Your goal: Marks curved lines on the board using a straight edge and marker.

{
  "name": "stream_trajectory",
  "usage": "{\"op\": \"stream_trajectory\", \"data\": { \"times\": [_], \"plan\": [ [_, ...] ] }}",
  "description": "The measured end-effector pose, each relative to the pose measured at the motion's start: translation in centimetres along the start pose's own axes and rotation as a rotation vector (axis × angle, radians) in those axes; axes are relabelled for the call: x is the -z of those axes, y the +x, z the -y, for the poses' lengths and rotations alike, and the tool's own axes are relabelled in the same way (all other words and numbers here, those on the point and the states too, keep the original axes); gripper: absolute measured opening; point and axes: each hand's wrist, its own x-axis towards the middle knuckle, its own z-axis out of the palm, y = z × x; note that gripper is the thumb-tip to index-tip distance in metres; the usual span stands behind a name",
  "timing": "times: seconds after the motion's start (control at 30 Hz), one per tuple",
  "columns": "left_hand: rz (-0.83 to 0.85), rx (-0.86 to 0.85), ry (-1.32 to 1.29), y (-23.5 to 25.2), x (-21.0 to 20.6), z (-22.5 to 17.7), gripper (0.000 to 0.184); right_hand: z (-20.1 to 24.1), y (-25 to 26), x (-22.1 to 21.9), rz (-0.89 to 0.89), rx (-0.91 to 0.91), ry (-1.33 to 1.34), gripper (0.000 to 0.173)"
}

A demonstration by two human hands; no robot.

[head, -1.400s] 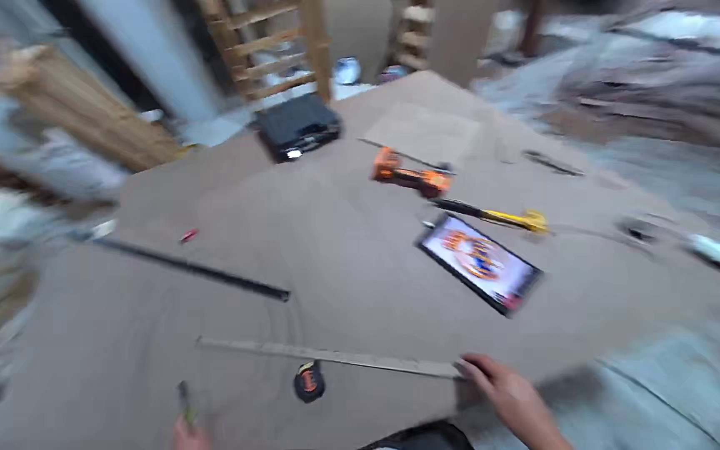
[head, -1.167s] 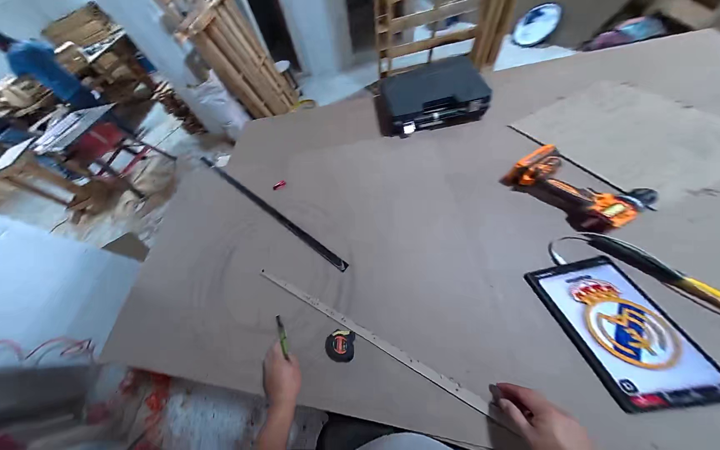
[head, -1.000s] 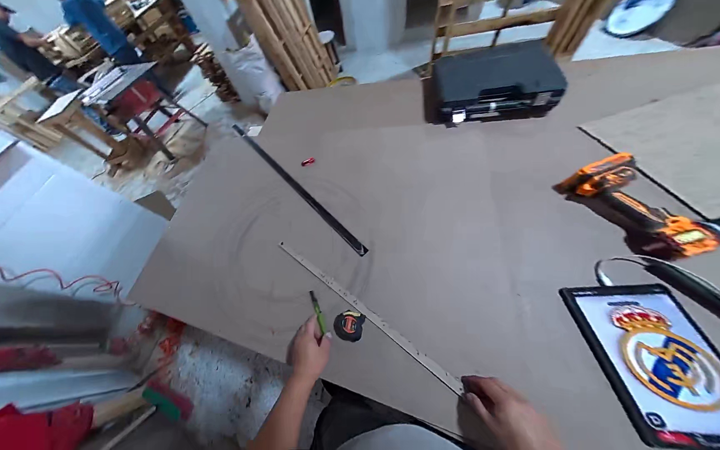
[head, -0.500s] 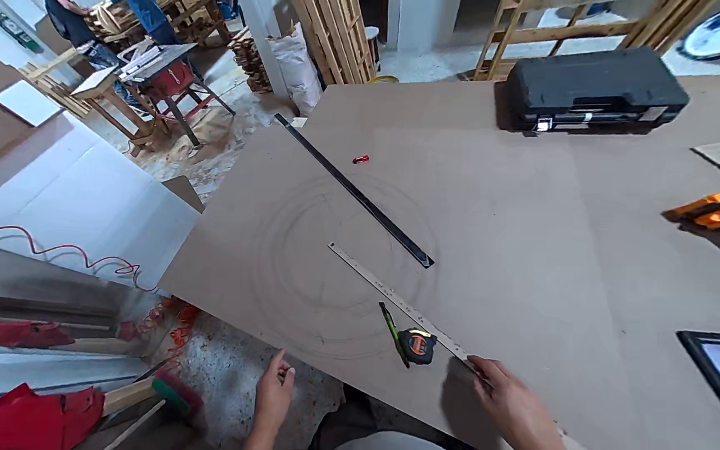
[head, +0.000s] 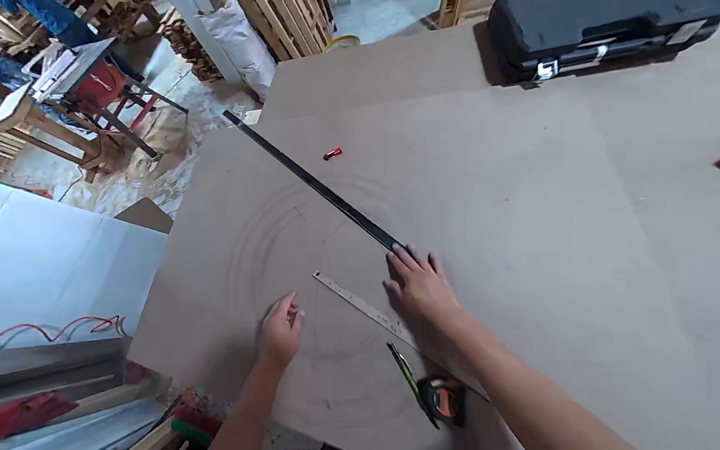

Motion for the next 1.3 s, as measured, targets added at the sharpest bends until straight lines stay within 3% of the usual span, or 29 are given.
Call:
{"op": "stream_trajectory", "data": {
  "times": [0.17,0.27,0.33,0.43,0.57,0.7,0.83,0.9,0.97,1.07,1.1,1.2,1.3],
  "plan": [
    [-0.045,-0.24,0.144,11.6,2.3,-5.7,0.045,-5.8,11.9,1.6,-0.375,-0.144,0.072,0.045],
    [-0.031,-0.271,0.257,21.1,3.8,-9.9,0.046,-7.7,17.6,3.3,-0.604,-0.315,0.163,0.039],
    [-0.098,-0.395,0.331,28.2,3.9,-13.1,0.045,-7.9,20.6,4.0,-0.702,-0.407,0.229,0.036],
    [-0.098,-0.479,0.404,38.9,2.6,-18.6,0.055,-8.4,22.6,4.9,-0.729,-0.444,0.274,0.035],
    [0.041,-0.256,0.454,47.2,-1.9,-22.2,0.079,-8.7,23.2,5.2,-0.709,-0.465,0.278,0.034],
    [0.091,-0.298,0.476,51.0,-2.4,-22.9,0.055,-8.9,23.2,5.3,-0.738,-0.476,0.274,0.031],
    [0.117,-0.432,0.341,51.5,-1.2,-22.5,0.041,-9.1,23.2,5.2,-0.751,-0.474,0.268,0.032],
    [0.166,-0.525,0.073,47.4,-0.6,-21.7,0.031,-9.2,23.1,5.2,-0.74,-0.47,0.267,0.032],
    [0.354,-0.533,-0.35,41.2,-0.8,-19.1,0.024,-9.2,23.1,5.2,-0.743,-0.462,0.269,0.033],
    [0.532,-0.368,-0.816,33.9,-2.7,-14.1,0.049,-9.4,23.0,5.3,-0.748,-0.452,0.276,0.033],
    [0.536,-0.33,-0.878,32.6,-3.2,-12.9,0.05,-9.6,22.9,5.3,-0.748,-0.448,0.273,0.034],
    [0.444,-0.308,-0.862,30.6,-4.2,-11.4,0.026,-9.8,23.0,4.9,-0.761,-0.44,0.265,0.034],
    [0.314,-0.35,-0.767,30.4,-4.3,-11.9,0.021,-9.7,23.0,5.0,-0.764,-0.442,0.272,0.034]
  ]
}}
